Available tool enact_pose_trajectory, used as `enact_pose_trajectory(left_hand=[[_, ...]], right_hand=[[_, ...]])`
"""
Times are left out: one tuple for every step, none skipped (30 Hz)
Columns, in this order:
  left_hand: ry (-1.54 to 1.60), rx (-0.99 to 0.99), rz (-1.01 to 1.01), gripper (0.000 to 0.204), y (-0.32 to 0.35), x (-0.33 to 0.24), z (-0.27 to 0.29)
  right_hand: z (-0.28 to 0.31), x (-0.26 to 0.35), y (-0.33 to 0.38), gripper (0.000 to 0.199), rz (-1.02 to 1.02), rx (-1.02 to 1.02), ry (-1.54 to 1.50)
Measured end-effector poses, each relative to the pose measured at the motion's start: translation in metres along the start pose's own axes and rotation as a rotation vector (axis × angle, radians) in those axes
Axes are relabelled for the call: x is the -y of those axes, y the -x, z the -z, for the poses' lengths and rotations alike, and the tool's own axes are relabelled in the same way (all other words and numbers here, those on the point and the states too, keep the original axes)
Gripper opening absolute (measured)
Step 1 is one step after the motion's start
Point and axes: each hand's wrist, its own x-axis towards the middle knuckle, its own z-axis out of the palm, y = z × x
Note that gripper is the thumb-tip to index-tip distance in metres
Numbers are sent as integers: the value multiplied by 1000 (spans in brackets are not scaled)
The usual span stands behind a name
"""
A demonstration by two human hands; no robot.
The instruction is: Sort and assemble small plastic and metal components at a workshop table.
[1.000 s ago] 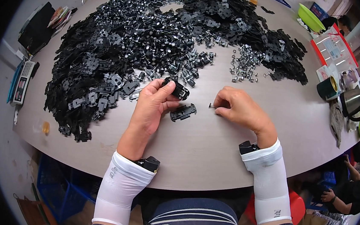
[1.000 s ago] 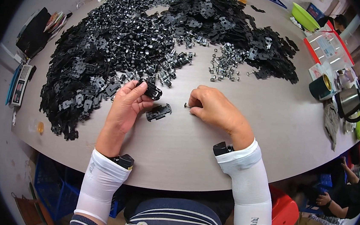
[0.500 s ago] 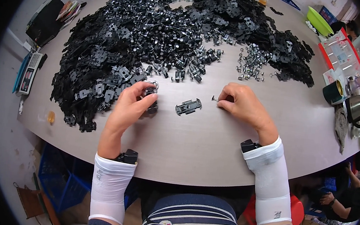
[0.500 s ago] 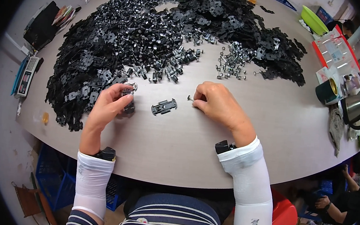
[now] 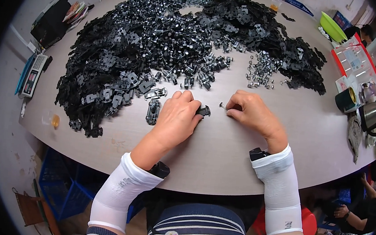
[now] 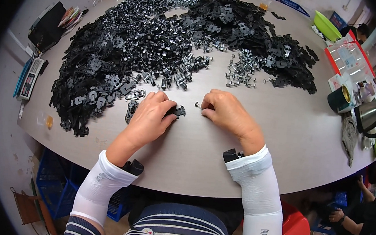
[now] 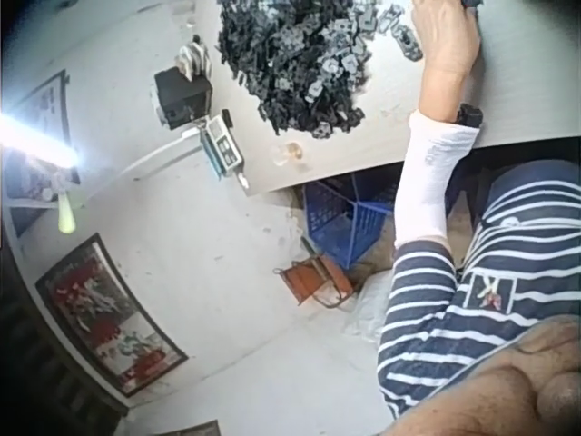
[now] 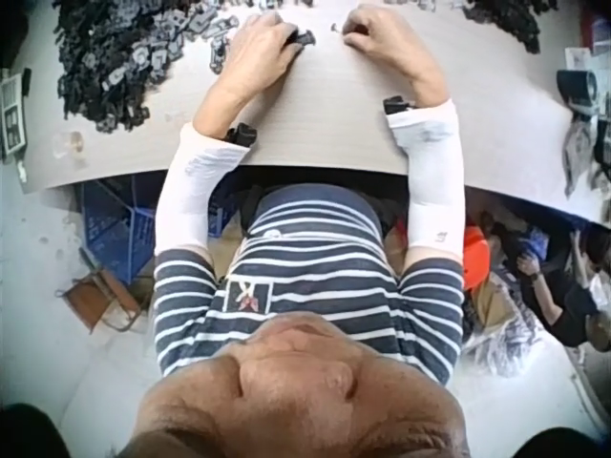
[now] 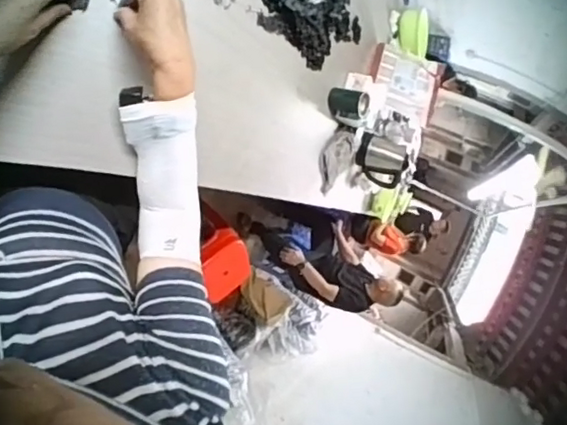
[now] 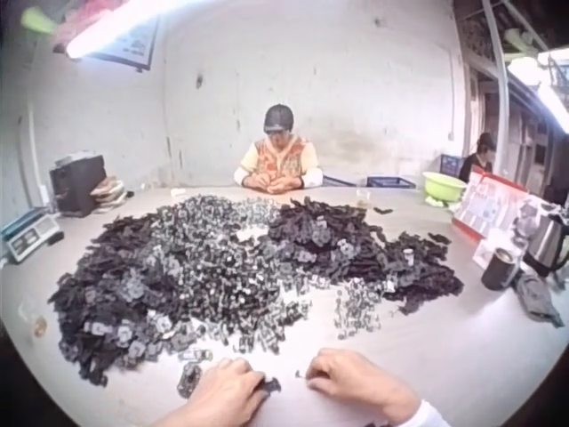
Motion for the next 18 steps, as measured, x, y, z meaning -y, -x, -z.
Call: enact_pose_trajectory(left_hand=[[-41, 8, 8, 16, -3, 1, -1], [-82, 16, 15, 15, -5, 1, -1], [-44, -9, 14, 15, -7, 0, -2], [-44, -8, 11, 15, -9, 0, -2], [116, -22, 89, 15, -10, 0, -1], [276, -36, 165, 15, -13, -1, 0], [382, 20, 300, 14, -16, -1, 2], [383, 22, 297, 14, -17, 1, 2], [764, 22, 437, 14, -18, 3, 4], [1147, 22, 574, 15, -18, 6, 4], [1232, 15, 550, 18, -16, 12, 1], [1233, 17, 548, 18, -16, 12, -1], [1356, -8, 586, 19, -16, 12, -2], [1479, -33, 625, 19, -16, 13, -4], [1497, -37, 639, 19, -15, 14, -4], [1499, -37, 642, 19, -15, 14, -4], [1521, -46, 644, 17, -16, 14, -3], [1544, -56, 646, 15, -17, 15, -3]], right_hand=[[0, 1, -1, 10, -18, 5, -17], [0, 2, -1, 10, -16, 2, -18], [-1, 2, -2, 10, 2, -2, -23], [-2, 2, -2, 10, 19, -5, -29], [-3, 3, -3, 10, 18, -9, -29], [-3, 4, -4, 10, 52, -58, -50], [-3, 6, -4, 11, 86, -108, -71], [-3, 9, -5, 11, 84, -111, -70], [-4, 13, -6, 11, 116, -171, -119], [-4, 17, -7, 11, 149, -230, -168], [-5, 21, -7, 11, 149, -231, -168], [-6, 25, -7, 11, 141, -219, -213], [-8, 28, -6, 11, 132, -206, -259], [-10, 28, -7, 11, 130, -207, -257], [-12, 29, -7, 12, 162, -225, -248], [-14, 29, -8, 12, 194, -243, -240], [-16, 29, -9, 12, 191, -240, -240], [-16, 29, -10, 13, 237, -278, -207]])
